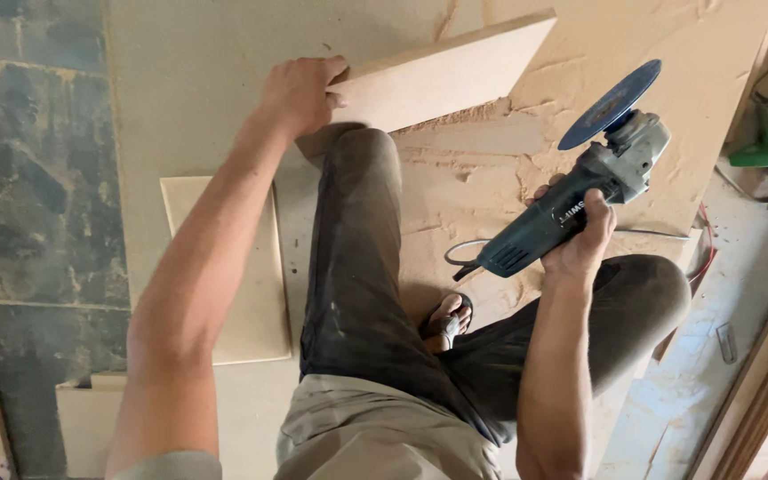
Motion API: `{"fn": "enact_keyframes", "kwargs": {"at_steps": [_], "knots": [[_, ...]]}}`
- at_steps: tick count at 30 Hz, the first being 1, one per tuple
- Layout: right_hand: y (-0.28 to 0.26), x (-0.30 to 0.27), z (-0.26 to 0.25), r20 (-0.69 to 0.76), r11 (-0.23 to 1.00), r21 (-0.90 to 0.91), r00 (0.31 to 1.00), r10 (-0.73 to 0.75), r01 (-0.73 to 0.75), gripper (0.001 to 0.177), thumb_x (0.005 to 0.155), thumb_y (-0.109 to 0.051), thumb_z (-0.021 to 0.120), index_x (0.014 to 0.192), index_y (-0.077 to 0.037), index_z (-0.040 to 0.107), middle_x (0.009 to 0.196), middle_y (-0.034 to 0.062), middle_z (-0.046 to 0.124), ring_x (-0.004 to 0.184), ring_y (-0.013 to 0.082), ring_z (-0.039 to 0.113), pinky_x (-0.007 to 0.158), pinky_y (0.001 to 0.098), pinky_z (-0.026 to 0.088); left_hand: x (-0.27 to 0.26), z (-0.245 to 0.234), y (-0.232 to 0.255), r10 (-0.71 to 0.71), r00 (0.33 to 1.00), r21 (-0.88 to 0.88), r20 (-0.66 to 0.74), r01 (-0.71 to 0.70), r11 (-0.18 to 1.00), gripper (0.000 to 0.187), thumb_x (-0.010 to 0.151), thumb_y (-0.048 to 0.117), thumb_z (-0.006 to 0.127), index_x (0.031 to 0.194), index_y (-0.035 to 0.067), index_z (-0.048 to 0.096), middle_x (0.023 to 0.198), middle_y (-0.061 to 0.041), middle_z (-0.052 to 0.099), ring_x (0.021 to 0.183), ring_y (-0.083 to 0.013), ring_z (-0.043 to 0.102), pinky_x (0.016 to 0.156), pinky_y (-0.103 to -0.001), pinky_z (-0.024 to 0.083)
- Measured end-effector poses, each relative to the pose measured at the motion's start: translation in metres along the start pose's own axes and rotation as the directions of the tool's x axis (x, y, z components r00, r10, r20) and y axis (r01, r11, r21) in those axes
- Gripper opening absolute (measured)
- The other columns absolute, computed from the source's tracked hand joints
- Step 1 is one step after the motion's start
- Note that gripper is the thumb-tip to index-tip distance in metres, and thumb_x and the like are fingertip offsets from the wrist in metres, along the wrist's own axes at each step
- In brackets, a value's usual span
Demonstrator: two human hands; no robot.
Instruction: The person sands the edges and surfaces of wooden boards using a handheld power sander, turning the boards to reach different sides.
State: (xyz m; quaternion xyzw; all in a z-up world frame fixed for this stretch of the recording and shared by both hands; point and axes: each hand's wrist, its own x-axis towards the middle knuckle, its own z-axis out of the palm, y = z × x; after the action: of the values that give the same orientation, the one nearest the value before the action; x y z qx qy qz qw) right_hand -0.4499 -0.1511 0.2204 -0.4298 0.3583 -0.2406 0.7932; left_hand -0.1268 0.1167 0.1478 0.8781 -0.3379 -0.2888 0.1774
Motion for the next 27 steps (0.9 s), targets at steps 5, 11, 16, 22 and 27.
{"fn": "enact_keyframes", "kwargs": {"at_steps": [5,11,16,22,27], "knots": [[-0.002,-0.002,-0.016,-0.017,0.999,0.014,0.999,0.032,-0.032,0.063,0.089,-0.05,0.071,0.132,-0.004,0.058,0.106,0.0142,0.069,0.095,0.0296,0.071,0.087,0.0473,0.061,0.028,0.014,0.038,0.121,0.993,0.018,-0.001,-0.121,0.992,0.032,0.092,0.025,0.076,0.119,0.012,0.067,0.111,-0.015,0.072,0.107,-0.0383,0.065,0.09,-0.051,0.048],[-0.007,-0.001,-0.032,-0.029,0.999,0.044,1.0,0.009,-0.007,0.066,0.091,-0.059,0.065,0.125,-0.003,0.06,0.102,0.0147,0.069,0.091,0.0289,0.07,0.082,0.0435,0.059,0.026,0.034,-0.042,0.131,0.989,-0.545,-0.063,-0.144,0.826,0.045,0.084,0.018,0.079,0.126,0.005,0.068,0.118,-0.012,0.073,0.106,-0.0232,0.07,0.095,-0.038,0.054],[-0.006,-0.002,-0.029,-0.077,0.999,-0.045,0.997,0.012,-0.015,0.072,0.097,-0.069,0.058,0.12,0.0,0.06,0.097,0.014,0.068,0.087,0.0283,0.07,0.079,0.0426,0.061,0.002,0.118,-0.051,-0.376,0.925,-0.886,-0.05,0.133,0.444,0.042,0.088,0.016,0.078,0.127,0.001,0.068,0.117,-0.011,0.077,0.106,-0.0207,0.071,0.093,-0.035,0.054],[0.006,0.013,0.012,-0.029,0.96,-0.274,0.998,-0.061,0.051,0.055,0.098,-0.051,0.066,0.117,0.0,0.059,0.087,0.0149,0.07,0.073,0.0269,0.07,0.063,0.0388,0.061,0.025,0.138,-0.06,-0.311,0.922,-0.828,-0.232,-0.019,0.56,0.044,0.092,0.012,0.074,0.132,-0.001,0.062,0.119,-0.014,0.075,0.111,-0.023,0.072,0.097,-0.038,0.054],[0.029,0.039,0.071,0.294,0.669,-0.692,0.952,-0.084,0.272,0.04,0.095,-0.01,0.084,0.126,0.006,0.063,0.104,0.0161,0.073,0.092,0.0274,0.075,0.082,0.0401,0.066,0.03,0.142,-0.062,-0.276,0.903,-0.824,-0.33,-0.132,0.551,0.046,0.089,0.008,0.075,0.132,0.0,0.061,0.118,-0.015,0.076,0.11,-0.0229,0.073,0.097,-0.037,0.055]]}}
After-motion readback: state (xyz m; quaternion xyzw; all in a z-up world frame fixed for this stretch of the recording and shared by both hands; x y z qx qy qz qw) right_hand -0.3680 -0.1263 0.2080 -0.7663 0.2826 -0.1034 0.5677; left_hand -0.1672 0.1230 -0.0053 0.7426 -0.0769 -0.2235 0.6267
